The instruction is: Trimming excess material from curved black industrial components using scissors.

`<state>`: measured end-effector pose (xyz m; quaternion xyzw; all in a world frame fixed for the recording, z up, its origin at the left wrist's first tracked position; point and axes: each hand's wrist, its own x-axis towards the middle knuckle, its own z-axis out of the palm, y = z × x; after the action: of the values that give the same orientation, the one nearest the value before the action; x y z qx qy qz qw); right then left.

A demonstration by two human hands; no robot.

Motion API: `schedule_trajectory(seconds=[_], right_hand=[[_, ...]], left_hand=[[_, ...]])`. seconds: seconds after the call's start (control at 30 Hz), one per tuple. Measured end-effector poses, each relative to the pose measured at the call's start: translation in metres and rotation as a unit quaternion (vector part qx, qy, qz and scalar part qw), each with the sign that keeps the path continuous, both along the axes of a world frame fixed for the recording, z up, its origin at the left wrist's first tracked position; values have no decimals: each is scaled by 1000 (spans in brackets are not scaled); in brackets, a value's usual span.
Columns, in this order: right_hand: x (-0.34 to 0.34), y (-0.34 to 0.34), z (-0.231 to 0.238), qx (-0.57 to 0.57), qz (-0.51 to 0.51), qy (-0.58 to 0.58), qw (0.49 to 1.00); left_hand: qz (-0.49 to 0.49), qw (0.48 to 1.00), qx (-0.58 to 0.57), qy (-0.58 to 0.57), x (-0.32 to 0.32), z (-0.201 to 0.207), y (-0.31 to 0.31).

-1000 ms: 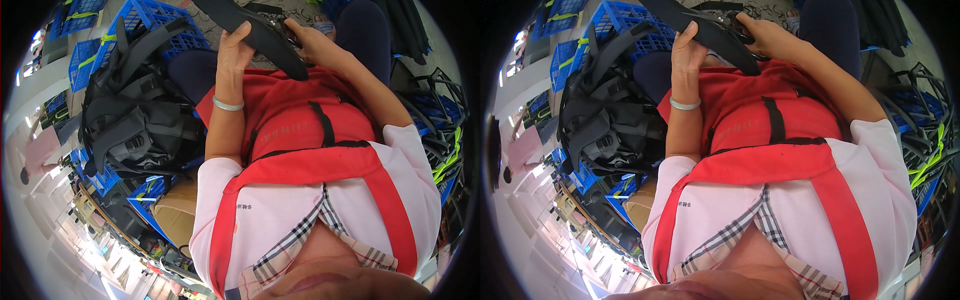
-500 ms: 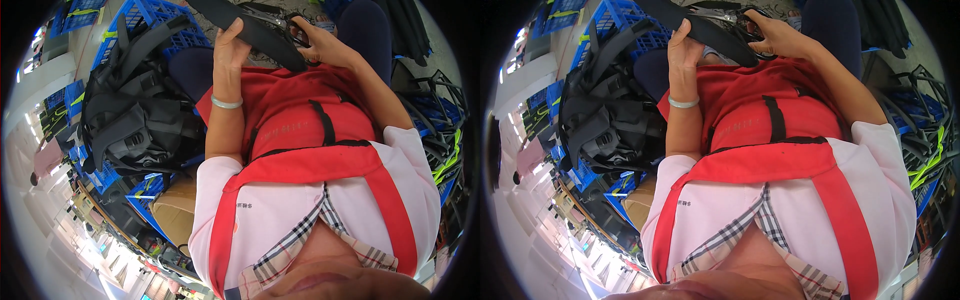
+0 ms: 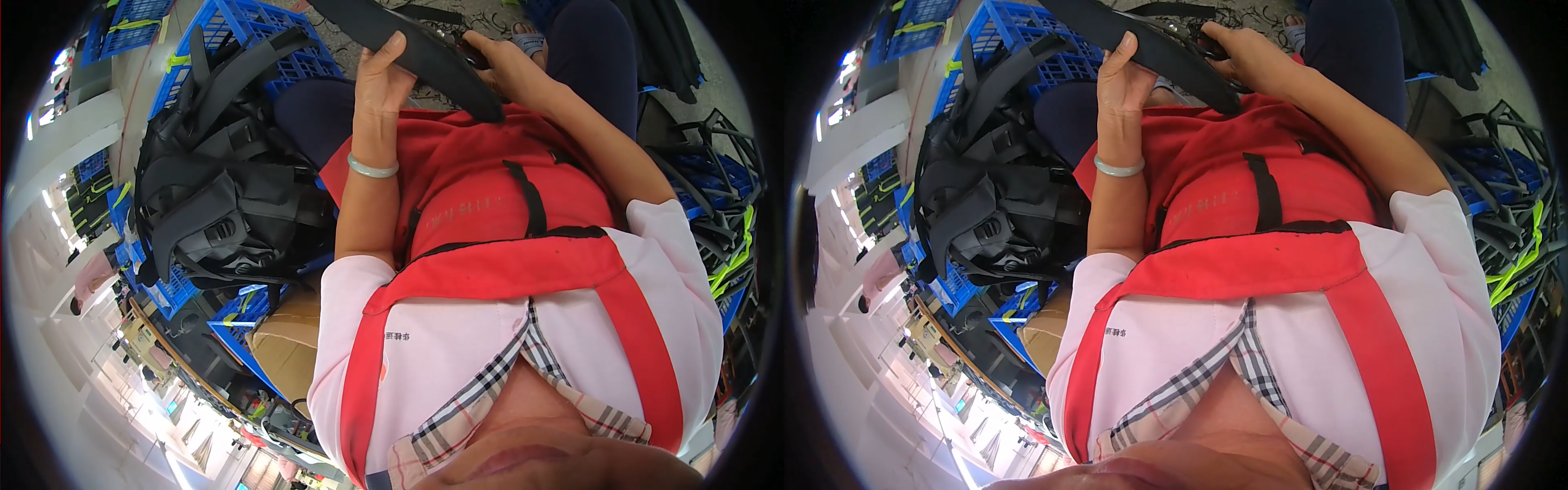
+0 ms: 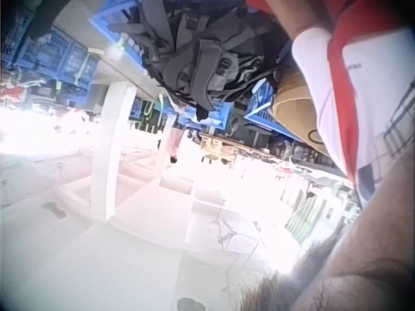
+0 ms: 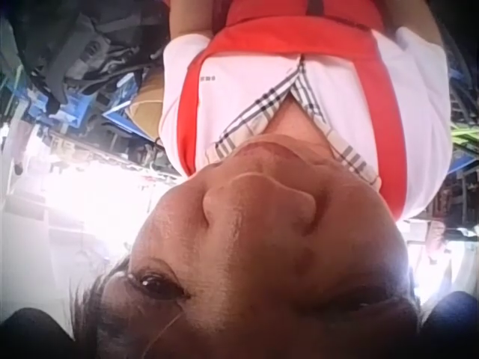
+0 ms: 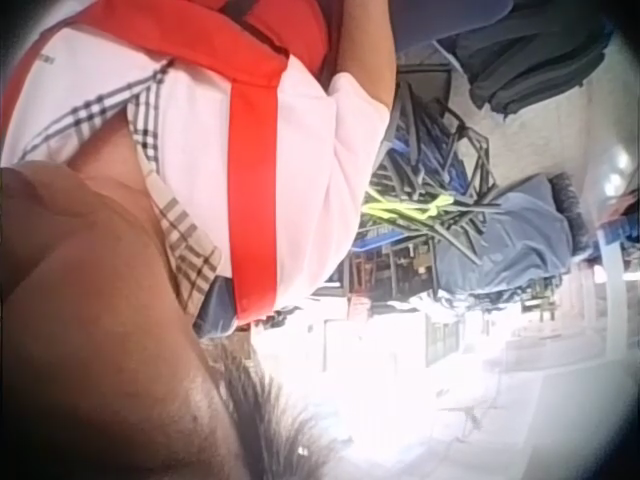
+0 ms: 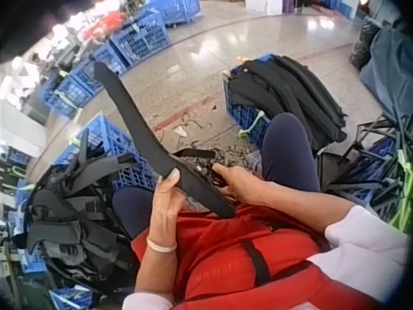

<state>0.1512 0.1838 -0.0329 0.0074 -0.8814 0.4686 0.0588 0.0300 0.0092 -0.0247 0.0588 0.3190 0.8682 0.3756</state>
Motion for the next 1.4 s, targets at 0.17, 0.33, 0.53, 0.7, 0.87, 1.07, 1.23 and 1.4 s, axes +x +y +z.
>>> schedule_trajectory(seconds=[0.17, 0.33, 0.53, 0.7, 0.87, 1.07, 1.23, 1.4], right_hand=[[6, 11, 3, 3, 6, -8, 1000], [10, 14, 25, -12, 36, -105, 994], [4, 7, 16, 15, 26, -36, 999], [1, 1, 11, 15, 1, -47, 999], [-1, -5, 8, 15, -20, -11, 1000], [0, 11, 3, 10, -35, 5, 999], [5, 12, 16, 75, -30, 14, 997], [11, 6, 29, 55, 10, 27, 998]], left_hand=[[-18, 1000, 12, -9, 2, 1, 5], [1, 1000, 16, -14, -3, 6, -4], [-10, 1000, 9, -19, 4, 12, 3], [-8, 1000, 1, -19, 4, 11, 2], [-18, 1000, 5, -24, 4, 13, 0], [-54, 992, -55, 96, 14, 15, 5], [6, 890, -311, 334, -17, 9, -23], [-93, 986, 13, 139, -32, 1, -14]])
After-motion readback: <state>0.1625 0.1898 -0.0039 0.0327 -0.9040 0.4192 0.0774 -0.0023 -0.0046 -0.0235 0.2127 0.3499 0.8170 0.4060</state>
